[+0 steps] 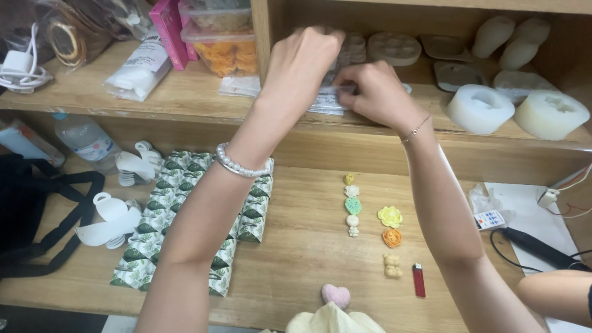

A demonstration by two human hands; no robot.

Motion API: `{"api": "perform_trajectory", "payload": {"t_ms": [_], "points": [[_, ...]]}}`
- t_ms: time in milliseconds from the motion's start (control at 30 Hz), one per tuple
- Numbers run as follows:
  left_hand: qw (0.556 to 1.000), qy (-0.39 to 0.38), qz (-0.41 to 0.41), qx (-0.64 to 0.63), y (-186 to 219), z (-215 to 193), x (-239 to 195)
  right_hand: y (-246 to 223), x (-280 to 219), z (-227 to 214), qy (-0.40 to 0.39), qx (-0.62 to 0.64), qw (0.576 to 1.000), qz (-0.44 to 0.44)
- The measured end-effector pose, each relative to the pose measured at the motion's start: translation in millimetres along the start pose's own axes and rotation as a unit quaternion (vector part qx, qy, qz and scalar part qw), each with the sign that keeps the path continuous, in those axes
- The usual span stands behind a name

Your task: The recorder is packaging small decorative flower-shaped candles into plastic bags and then into decorative boxes.

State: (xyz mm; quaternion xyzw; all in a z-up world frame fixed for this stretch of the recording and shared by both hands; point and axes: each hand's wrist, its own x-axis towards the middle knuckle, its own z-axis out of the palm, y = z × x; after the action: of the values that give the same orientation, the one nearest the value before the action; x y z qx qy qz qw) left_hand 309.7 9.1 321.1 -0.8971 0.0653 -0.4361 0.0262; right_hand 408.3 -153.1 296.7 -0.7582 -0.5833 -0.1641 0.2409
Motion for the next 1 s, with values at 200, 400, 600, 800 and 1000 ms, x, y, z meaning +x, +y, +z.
{"api": "perform_trajectory", "payload": {"t_ms": [200,400,600,800,1000], "points": [[0.999,0.043,0.017,0.015,-2.1,-0.4,4.4,3.7,-11.7,5.3,0.108,0.014,0.993,-0.037],[0.999,0.024,0.013,0.019,-1.4,4.4,2.4,-16.0,-47.8,-14.6,0.313,-0.143,0.927,-0.147],[1.0,-0.028,0.0,0.012,5.4,30.0,-31.2,-22.0,-99.7,7.5,0.457,-0.237,0.848,-0.126],[0.997,0.02,-0.035,-0.066,14.1,39.0,-52.7,-22.0,-72.1,54.5,0.409,-0.225,0.879,-0.094],[0.989,0.053,-0.068,-0.122,12.6,52.2,-65.8,-31.9,-55.9,69.2,0.367,-0.178,0.911,-0.054]]}}
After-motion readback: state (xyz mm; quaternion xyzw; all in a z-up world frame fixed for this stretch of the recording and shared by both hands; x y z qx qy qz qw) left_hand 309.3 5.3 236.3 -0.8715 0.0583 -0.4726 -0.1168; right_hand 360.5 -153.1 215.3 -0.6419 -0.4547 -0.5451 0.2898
